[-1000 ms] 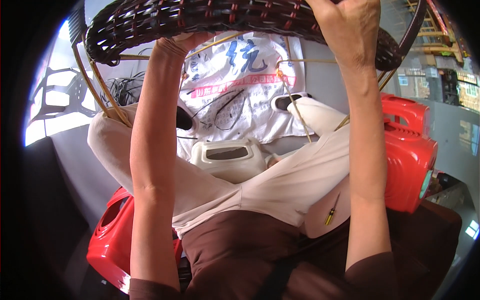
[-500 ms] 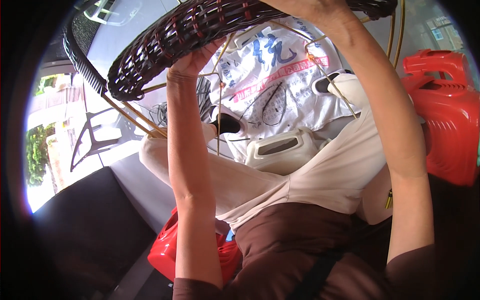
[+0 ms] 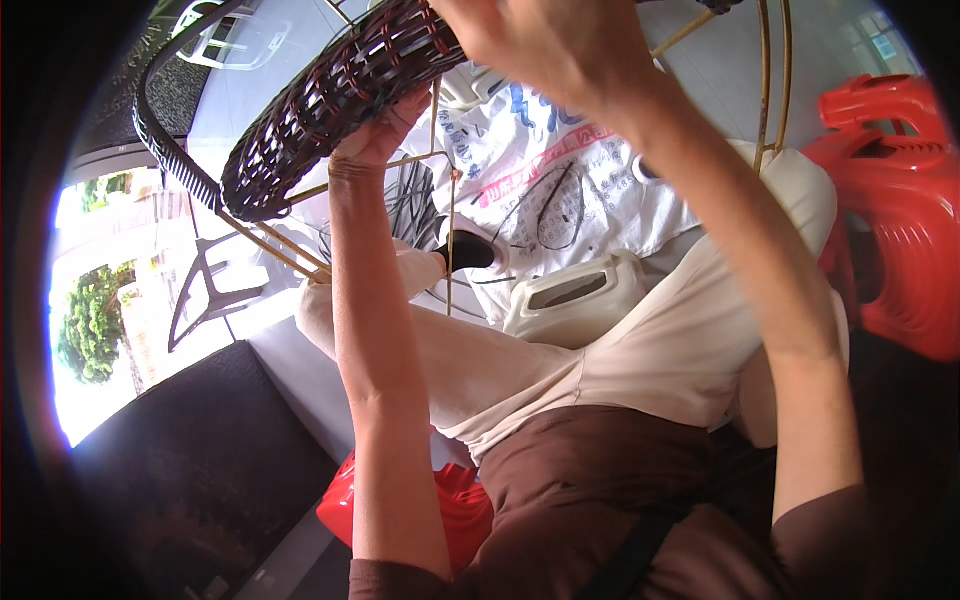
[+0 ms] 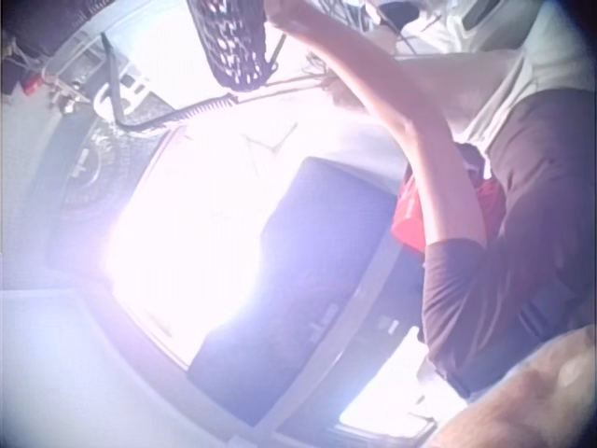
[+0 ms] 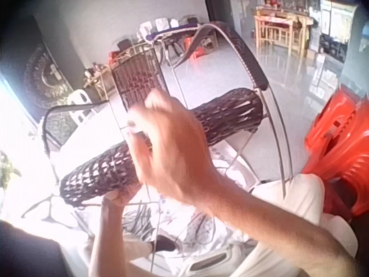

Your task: The person is weaving dark rattan-like strips into the seat frame of a brown chair, using a small flathead tool to pry the existing weave apart and thread the material through.

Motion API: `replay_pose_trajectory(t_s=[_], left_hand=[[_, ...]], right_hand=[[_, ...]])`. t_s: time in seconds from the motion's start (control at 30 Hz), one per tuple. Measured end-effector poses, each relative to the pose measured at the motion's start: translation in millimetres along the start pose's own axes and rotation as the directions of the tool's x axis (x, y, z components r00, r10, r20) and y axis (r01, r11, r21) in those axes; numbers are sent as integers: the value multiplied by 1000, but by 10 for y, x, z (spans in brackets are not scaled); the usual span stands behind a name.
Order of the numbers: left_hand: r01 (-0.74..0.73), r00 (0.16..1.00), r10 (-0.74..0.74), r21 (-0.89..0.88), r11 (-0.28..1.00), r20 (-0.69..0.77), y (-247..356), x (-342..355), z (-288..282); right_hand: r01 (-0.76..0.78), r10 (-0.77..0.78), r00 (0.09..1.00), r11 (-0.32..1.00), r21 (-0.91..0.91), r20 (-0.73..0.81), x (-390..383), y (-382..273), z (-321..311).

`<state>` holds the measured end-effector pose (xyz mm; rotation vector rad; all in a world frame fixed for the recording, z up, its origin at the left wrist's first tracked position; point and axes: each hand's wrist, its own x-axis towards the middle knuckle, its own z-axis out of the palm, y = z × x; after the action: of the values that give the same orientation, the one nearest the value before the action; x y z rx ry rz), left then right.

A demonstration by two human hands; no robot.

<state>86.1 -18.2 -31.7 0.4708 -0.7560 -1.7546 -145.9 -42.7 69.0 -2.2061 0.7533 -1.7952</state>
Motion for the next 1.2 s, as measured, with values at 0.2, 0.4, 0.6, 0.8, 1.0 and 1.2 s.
replay_pose_trajectory(t_s=[0.2, 0.4, 0.6, 0.8, 1.0, 1.2], left_hand=[[33, 993, -25, -67, 997, 114, 34, 19, -35], [40, 996, -27, -161, 986, 86, 37, -8, -151], [5, 995, -7, 16, 1000, 98, 48, -34, -145], [50, 996, -41, -124, 991, 76, 29, -76, -165], [4, 997, -7, 29, 1000, 81, 56, -99, -265], [-91, 904, -21, -240, 966, -427, -126, 97, -792]], right_hand=[[-252, 237, 953, 966, 60, 189, -891, -262, 3], [-313, 276, 937, 935, 163, 214, -937, -291, 173], [-740, 587, 669, 476, 475, 455, -842, -487, 280], [-694, 629, 431, -227, 683, 647, -818, -777, 327], [-645, 545, 414, -390, 657, 729, -818, -891, 338], [-652, 576, 505, -233, 721, 643, -870, -1021, 411]])
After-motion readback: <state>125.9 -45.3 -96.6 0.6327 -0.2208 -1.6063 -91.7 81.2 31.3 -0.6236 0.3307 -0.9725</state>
